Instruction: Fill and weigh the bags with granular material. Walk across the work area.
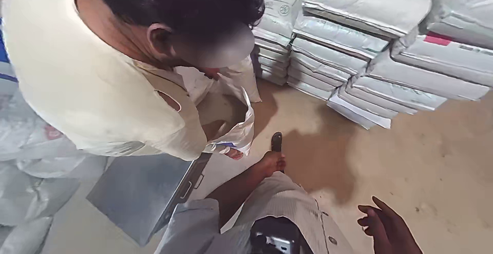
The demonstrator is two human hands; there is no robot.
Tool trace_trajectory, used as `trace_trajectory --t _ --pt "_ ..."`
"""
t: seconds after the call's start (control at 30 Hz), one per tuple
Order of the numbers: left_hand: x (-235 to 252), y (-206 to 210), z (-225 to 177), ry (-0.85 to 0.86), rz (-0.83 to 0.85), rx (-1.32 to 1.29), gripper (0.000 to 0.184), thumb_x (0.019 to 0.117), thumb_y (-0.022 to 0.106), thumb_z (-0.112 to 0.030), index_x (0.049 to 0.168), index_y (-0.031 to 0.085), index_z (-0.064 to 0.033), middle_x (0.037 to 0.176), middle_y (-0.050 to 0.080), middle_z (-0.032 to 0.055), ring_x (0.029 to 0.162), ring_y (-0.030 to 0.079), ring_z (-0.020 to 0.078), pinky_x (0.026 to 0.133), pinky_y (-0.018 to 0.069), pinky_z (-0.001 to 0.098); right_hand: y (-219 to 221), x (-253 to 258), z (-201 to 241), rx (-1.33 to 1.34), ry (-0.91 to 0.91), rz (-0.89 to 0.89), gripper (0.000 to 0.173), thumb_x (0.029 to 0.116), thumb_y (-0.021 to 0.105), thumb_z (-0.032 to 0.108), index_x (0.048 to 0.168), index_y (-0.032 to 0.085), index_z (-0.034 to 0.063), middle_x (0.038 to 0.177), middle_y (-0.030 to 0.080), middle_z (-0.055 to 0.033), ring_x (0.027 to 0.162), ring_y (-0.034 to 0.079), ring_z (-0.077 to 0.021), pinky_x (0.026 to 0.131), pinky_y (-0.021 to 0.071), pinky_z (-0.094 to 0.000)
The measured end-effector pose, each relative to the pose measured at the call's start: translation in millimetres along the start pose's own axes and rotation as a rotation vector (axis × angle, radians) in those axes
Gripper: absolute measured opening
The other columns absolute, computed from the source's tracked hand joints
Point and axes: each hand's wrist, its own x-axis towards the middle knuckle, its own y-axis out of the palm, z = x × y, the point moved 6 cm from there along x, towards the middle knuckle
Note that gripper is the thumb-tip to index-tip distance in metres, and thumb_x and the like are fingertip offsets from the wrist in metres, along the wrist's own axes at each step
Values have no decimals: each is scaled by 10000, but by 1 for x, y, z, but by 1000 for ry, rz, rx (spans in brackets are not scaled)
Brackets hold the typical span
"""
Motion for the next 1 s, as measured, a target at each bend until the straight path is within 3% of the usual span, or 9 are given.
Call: trace_trajectory --t 0.1,0.27,0.47,0.67,1.0 --pt "7 17 -43 62 97 -31 347 1108 435 -219 1342 523 22 1088 675 118 898 684 176 837 573 338 11 56 21 -23 -58 84 387 1036 529 102 1344 503 -132 974 735 -96 699 689 -83 580 591 -258" --pt "15 22 -117 142 124 -101 324 1095 418 -106 1381 483 34 1182 663 138 955 702 173 869 586 334 36 148 61 -57 -182 207 384 1039 529 115 1339 515 -124 993 737 -87 711 692 -83 579 589 -245" --pt "15 8 -161 220 106 -200 320 1082 408 -65 1365 509 45 1234 664 163 1024 707 211 910 586 370 69 216 97 -68 -266 321 369 1037 527 117 1326 533 -111 988 739 -75 714 692 -80 580 587 -240" --pt "19 -3 -159 227 75 -328 304 1074 416 -36 1347 517 51 1217 674 170 1011 719 224 894 600 375 108 255 120 -99 -320 490 358 1021 549 121 1315 574 -82 995 750 -57 730 699 -77 600 594 -237" --pt "23 3 -152 288 -27 -559 291 1064 437 -8 1328 546 42 1192 702 160 999 728 225 877 605 366 133 315 139 -138 -443 733 338 1026 548 143 1290 602 -60 982 743 -38 723 685 -57 602 591 -218"
